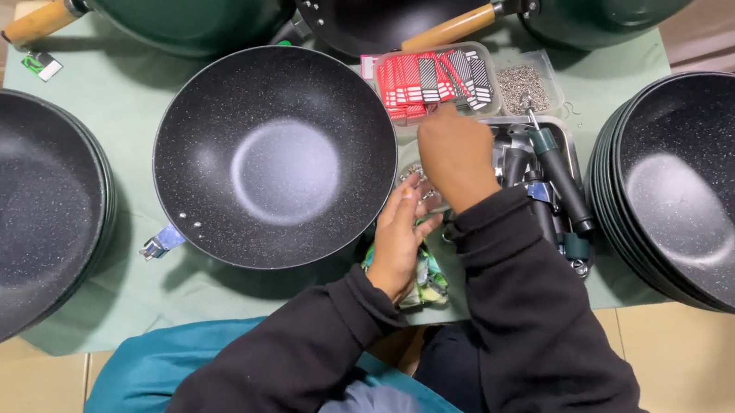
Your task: Assembling handles onto wok pans by positioning brackets and fastening them with screws using a screwdriver.
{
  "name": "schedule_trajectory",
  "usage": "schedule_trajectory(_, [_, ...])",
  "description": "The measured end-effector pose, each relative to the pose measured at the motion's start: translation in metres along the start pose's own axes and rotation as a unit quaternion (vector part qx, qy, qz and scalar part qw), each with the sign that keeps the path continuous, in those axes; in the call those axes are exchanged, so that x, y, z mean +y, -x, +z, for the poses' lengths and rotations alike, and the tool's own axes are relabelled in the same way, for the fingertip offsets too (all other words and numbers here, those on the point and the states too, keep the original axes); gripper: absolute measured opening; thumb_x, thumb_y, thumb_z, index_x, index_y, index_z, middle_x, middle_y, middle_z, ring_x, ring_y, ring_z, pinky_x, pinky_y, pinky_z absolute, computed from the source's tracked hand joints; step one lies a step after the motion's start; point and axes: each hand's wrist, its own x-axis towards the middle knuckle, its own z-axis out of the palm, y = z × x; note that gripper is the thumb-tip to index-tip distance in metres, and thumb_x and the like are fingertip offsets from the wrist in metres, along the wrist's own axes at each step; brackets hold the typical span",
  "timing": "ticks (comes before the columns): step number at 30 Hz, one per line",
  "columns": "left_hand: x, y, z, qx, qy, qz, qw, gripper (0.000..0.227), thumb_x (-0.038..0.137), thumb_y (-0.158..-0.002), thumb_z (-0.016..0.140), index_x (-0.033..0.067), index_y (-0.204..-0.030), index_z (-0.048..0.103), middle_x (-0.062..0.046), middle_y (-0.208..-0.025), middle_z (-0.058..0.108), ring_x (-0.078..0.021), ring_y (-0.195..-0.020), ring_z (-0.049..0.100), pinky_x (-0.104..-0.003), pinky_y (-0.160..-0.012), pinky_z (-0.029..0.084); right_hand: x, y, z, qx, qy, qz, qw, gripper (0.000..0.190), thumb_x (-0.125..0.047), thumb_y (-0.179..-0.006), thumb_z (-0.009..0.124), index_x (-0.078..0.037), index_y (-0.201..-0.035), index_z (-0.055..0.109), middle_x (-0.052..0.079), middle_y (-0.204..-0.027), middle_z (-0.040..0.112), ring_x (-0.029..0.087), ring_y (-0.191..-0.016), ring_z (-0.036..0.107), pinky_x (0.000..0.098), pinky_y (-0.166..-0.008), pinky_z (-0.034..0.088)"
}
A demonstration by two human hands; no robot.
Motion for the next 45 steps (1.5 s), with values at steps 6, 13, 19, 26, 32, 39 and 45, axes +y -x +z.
schedule_trajectory(6, [0.067, 0.033, -0.001, 0.098, -0.044, 0.068, 0.992, 0.038, 0.013, -0.106, 0.047, 0.0080, -0.143, 0.055, -0.009, -0.127, 0.068, -0.0099, -0.096, 0.067, -0.019, -0.077, 0.060, -0.031, -0.006, -0.097, 0.042, -0.132, 0.007, 0.990, 0.017, -0.022, -0.089, 0.067, -0.005, -0.085, 0.065, 0.012, -0.088, 0.060, 0.038, -0.063, 0.070, 0.0500, -0.053, 0.055])
schedule_trajectory(13, [0.123, 0.048, -0.051, 0.107, -0.018, 0.137, 0.985, 0.042, 0.010, -0.106, 0.050, 0.0045, -0.148, 0.049, -0.008, -0.131, 0.065, -0.0099, -0.100, 0.067, -0.018, -0.080, 0.059, -0.092, -0.016, -0.110, -0.007, -0.366, -0.031, 0.930, 0.009, -0.020, -0.082, 0.071, -0.011, -0.081, 0.070, 0.009, -0.075, 0.063, 0.039, -0.076, 0.070, 0.0497, -0.068, 0.056])
schedule_trajectory(19, [0.150, 0.051, -0.091, 0.134, -0.003, 0.130, 0.982, 0.028, 0.013, -0.104, 0.060, 0.0030, -0.129, 0.067, -0.014, -0.117, 0.075, -0.0202, -0.101, 0.074, -0.031, -0.089, 0.061, -0.140, -0.021, -0.103, -0.074, -0.505, -0.022, 0.860, 0.008, -0.019, -0.078, 0.073, -0.011, -0.080, 0.073, 0.006, -0.070, 0.067, 0.029, -0.067, 0.071, 0.0414, -0.064, 0.057])
schedule_trajectory(26, [0.159, 0.049, -0.130, 0.171, 0.017, 0.148, 0.974, 0.021, 0.013, -0.100, 0.068, 0.0036, -0.119, 0.069, -0.015, -0.107, 0.076, -0.0240, -0.096, 0.076, -0.034, -0.085, 0.063, -0.171, -0.027, -0.085, -0.142, -0.587, -0.028, 0.796, 0.010, -0.018, -0.083, 0.074, -0.010, -0.089, 0.074, 0.005, -0.076, 0.067, 0.019, -0.063, 0.066, 0.0338, -0.060, 0.055])
schedule_trajectory(32, [0.171, 0.055, -0.146, 0.197, 0.023, 0.153, 0.968, 0.016, 0.012, -0.099, 0.068, 0.0029, -0.112, 0.069, -0.016, -0.101, 0.076, -0.0231, -0.090, 0.076, -0.032, -0.080, 0.063, -0.193, -0.026, -0.076, -0.164, -0.619, -0.014, 0.768, 0.010, -0.015, -0.086, 0.075, -0.009, -0.093, 0.075, 0.006, -0.079, 0.069, 0.018, -0.066, 0.067, 0.0318, -0.060, 0.055])
schedule_trajectory(39, [0.191, 0.067, -0.171, 0.248, -0.031, 0.138, 0.958, 0.011, 0.015, -0.103, 0.061, 0.0066, -0.109, 0.066, -0.008, -0.093, 0.074, -0.0133, -0.078, 0.072, -0.023, -0.071, 0.062, -0.218, -0.026, -0.055, -0.185, -0.784, 0.022, 0.592, 0.022, -0.005, -0.086, 0.077, 0.002, -0.105, 0.070, 0.011, -0.081, 0.068, 0.019, -0.071, 0.072, 0.0301, -0.061, 0.062])
schedule_trajectory(45, [0.163, 0.101, -0.208, 0.298, -0.068, 0.087, 0.948, 0.012, 0.015, -0.105, 0.056, 0.0062, -0.110, 0.062, -0.011, -0.099, 0.073, -0.0159, -0.080, 0.070, -0.025, -0.070, 0.059, -0.238, -0.031, -0.013, -0.192, -0.759, 0.089, 0.616, 0.014, -0.002, -0.083, 0.079, 0.002, -0.096, 0.074, 0.015, -0.076, 0.072, 0.018, -0.066, 0.073, 0.0290, -0.060, 0.063])
